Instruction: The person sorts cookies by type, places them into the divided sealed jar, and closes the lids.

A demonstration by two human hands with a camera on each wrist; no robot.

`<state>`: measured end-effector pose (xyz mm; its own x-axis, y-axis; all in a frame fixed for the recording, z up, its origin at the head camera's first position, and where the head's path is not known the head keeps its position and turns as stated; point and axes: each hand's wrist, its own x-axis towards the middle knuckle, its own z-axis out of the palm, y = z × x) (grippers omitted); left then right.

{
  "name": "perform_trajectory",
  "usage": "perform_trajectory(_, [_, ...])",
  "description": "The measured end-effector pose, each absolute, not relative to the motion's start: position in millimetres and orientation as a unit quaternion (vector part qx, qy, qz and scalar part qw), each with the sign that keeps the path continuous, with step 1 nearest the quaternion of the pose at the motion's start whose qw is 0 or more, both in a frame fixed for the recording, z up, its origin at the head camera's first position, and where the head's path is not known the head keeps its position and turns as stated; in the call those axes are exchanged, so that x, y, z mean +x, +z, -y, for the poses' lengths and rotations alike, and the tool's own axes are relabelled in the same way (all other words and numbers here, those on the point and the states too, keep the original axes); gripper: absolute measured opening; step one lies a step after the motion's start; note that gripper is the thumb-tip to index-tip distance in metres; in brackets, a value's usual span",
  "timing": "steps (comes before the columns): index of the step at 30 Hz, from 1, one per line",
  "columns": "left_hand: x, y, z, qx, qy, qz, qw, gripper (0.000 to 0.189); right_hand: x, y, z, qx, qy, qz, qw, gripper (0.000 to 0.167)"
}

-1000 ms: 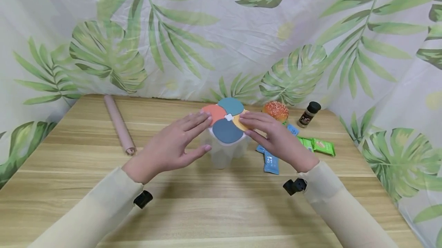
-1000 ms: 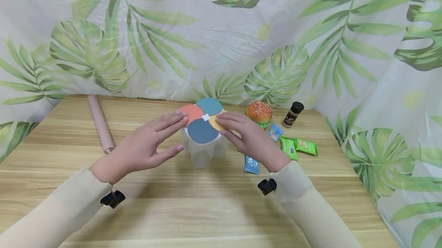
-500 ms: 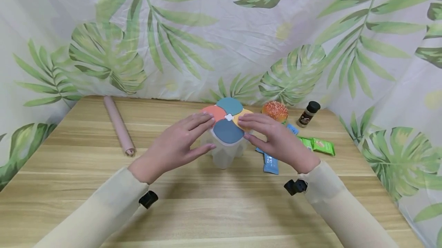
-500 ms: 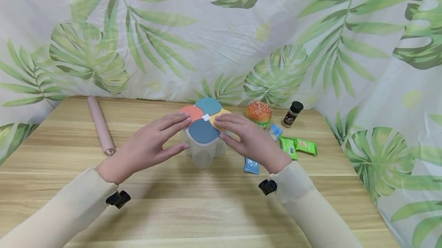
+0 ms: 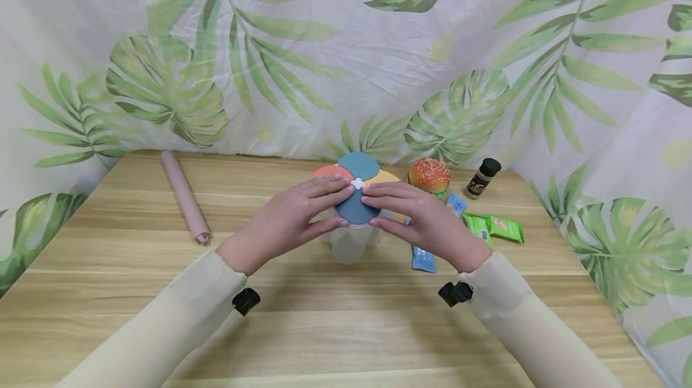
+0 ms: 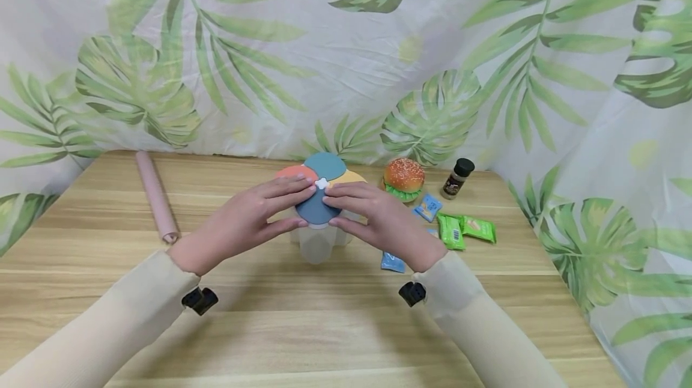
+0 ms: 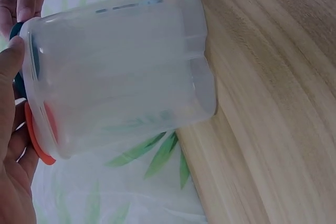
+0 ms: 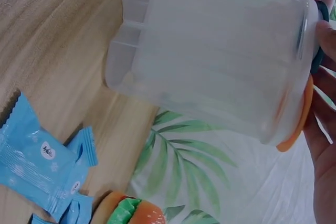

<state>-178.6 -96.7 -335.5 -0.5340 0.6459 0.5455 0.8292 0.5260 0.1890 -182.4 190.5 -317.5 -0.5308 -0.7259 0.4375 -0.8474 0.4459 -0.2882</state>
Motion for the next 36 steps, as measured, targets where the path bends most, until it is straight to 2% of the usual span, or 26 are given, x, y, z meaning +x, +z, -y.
perform_trajectory(11, [-177, -337, 97, -0.43, -0.259, 0.845, 0.184, 0.049, -185, -327, -189, 0.464, 0.288, 0.827, 0.134, 0.047])
perform_trajectory(19, [-175, -342, 94, -0.425, -0.262, 0.842, 0.203, 0.051, -184, -331, -187, 0.473, 0.294, 0.815, 0.161, 0.05])
perform_trajectory(36, [-172, -340, 93, -0.417, -0.235, 0.854, 0.204, 0.049, -185, -335, -190, 0.48, 0.3, 0.805, 0.178, 0.053])
